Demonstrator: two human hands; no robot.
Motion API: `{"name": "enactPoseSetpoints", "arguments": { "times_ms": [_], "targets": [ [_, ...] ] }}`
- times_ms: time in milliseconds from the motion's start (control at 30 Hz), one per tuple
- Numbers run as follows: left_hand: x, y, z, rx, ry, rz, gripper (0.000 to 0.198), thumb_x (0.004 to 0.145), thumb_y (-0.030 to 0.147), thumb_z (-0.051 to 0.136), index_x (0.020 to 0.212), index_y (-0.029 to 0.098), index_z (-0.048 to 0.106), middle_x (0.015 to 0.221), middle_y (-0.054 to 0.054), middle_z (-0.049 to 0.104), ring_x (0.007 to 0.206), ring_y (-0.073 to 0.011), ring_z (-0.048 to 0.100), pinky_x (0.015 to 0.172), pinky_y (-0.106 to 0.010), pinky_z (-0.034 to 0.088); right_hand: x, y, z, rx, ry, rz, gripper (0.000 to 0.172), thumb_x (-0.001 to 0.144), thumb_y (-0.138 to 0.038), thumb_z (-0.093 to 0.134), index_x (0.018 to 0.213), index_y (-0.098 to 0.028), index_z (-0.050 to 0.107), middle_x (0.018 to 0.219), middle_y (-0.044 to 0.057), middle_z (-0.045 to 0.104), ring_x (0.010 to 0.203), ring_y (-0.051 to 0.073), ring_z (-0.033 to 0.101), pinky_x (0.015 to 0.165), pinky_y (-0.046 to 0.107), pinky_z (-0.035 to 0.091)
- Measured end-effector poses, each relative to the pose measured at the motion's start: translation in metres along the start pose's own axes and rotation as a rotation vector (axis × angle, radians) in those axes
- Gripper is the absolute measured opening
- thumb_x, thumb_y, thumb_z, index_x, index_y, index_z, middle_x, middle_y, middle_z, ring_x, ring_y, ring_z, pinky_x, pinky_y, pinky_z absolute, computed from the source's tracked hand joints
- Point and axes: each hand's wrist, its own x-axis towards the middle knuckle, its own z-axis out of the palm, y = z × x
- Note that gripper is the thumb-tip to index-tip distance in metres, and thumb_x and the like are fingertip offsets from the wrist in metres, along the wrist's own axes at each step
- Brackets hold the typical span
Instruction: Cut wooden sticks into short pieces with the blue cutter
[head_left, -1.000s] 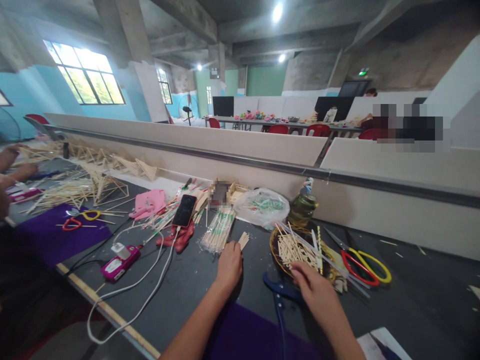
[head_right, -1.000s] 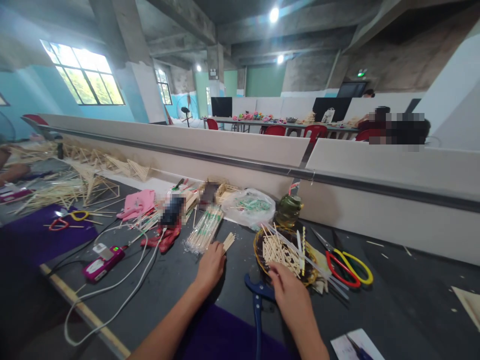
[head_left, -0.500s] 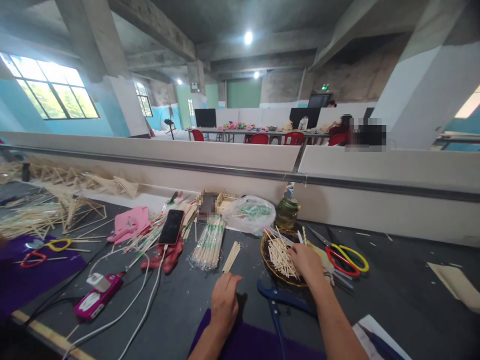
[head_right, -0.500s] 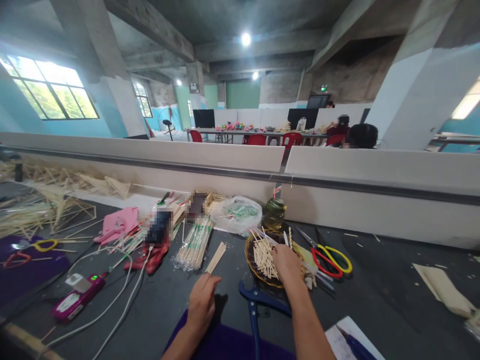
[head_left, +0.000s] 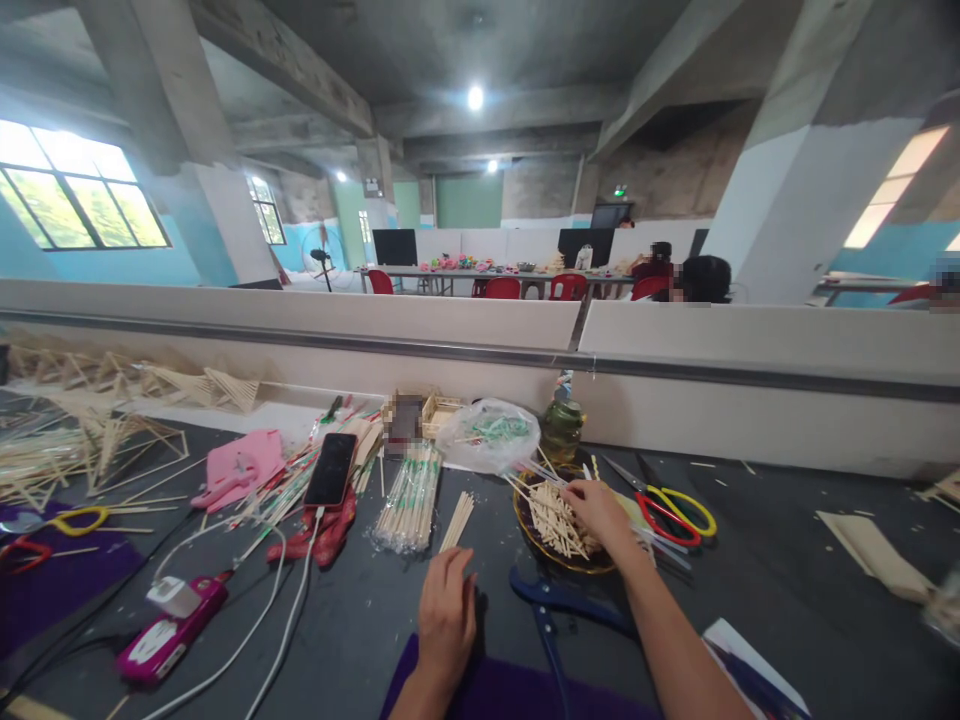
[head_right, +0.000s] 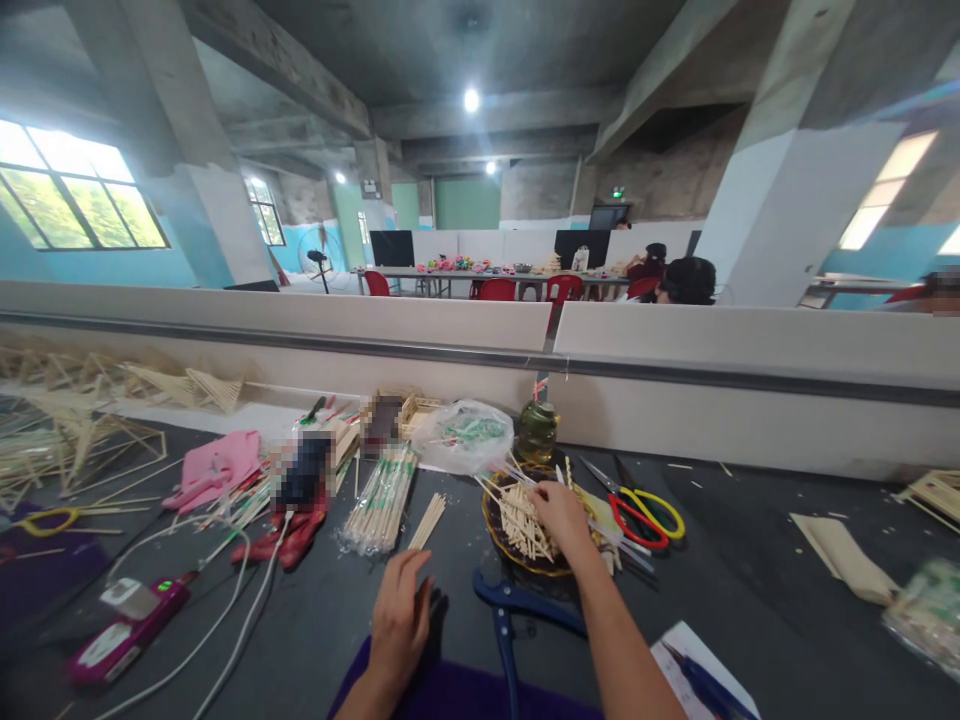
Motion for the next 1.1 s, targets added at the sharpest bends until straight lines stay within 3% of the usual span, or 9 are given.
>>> {"name": "enactPoseSetpoints", "arguments": {
  "times_ms": [200,367,533,733,833,1100],
  "targets": [
    [0.000,-0.001,-0.001,-0.013,-0.015,-0.042,0.031,0.089,0.014,0.046,0.119,0.018,0.051,0.113,-0.014,0.055,0.106,-0.0230,0.056,0.089,-0.040,0.049,0.007,0.001,-0.004,0.107,-0.059,-0.068,0.021,0.080,-0.029,0.050,0.075,-0.017,0.067,0.074,0.002,0.069,0.070,0.016,0.061,0.061,0.022,0.038],
    [0.000,-0.002,-0.001,-0.031,-0.030,-0.029,0.031,0.088,0.012,0.045,0.118,0.017,0.051,0.113,-0.013,0.055,0.107,-0.0223,0.055,0.090,-0.039,0.049,0.005,-0.003,0.011,0.068,-0.110,-0.083,0.004,0.069,-0.018,0.059,0.069,-0.017,0.063,0.071,0.001,0.066,0.070,0.015,0.057,0.062,0.021,0.034],
    [0.000,-0.001,-0.002,-0.045,-0.039,-0.029,0.030,0.088,0.012,0.042,0.115,0.018,0.053,0.113,-0.014,0.055,0.106,-0.0232,0.056,0.089,-0.041,0.049,-0.003,-0.012,0.025,-0.001,-0.119,-0.085,0.002,0.067,-0.017,0.062,0.065,-0.017,0.063,0.076,0.005,0.066,0.076,0.018,0.056,0.063,0.023,0.030],
    [0.003,0.001,-0.005,-0.069,-0.050,-0.054,0.028,0.088,0.012,0.041,0.112,0.018,0.055,0.112,-0.013,0.056,0.105,-0.0235,0.057,0.089,-0.042,0.049,-0.002,-0.010,0.009,0.053,-0.127,-0.134,0.014,0.076,-0.021,0.055,0.065,-0.018,0.063,0.068,0.001,0.063,0.069,0.015,0.055,0.062,0.022,0.031],
    [0.003,0.001,-0.005,-0.078,-0.047,-0.066,0.027,0.088,0.013,0.042,0.111,0.018,0.056,0.112,-0.013,0.056,0.105,-0.0224,0.056,0.090,-0.040,0.049,-0.002,-0.006,0.002,0.100,-0.112,-0.135,0.016,0.073,-0.021,0.055,0.058,-0.018,0.060,0.061,-0.001,0.061,0.063,0.014,0.054,0.059,0.022,0.031],
    [0.003,-0.005,-0.003,-0.133,-0.042,-0.142,0.023,0.091,0.016,0.042,0.109,0.018,0.056,0.111,-0.011,0.056,0.106,-0.0212,0.054,0.092,-0.039,0.046,-0.005,0.009,-0.010,0.291,0.046,-0.021,0.022,0.074,-0.036,0.053,0.067,-0.018,0.064,0.061,0.002,0.063,0.061,0.016,0.055,0.057,0.024,0.036]
  ]
}}
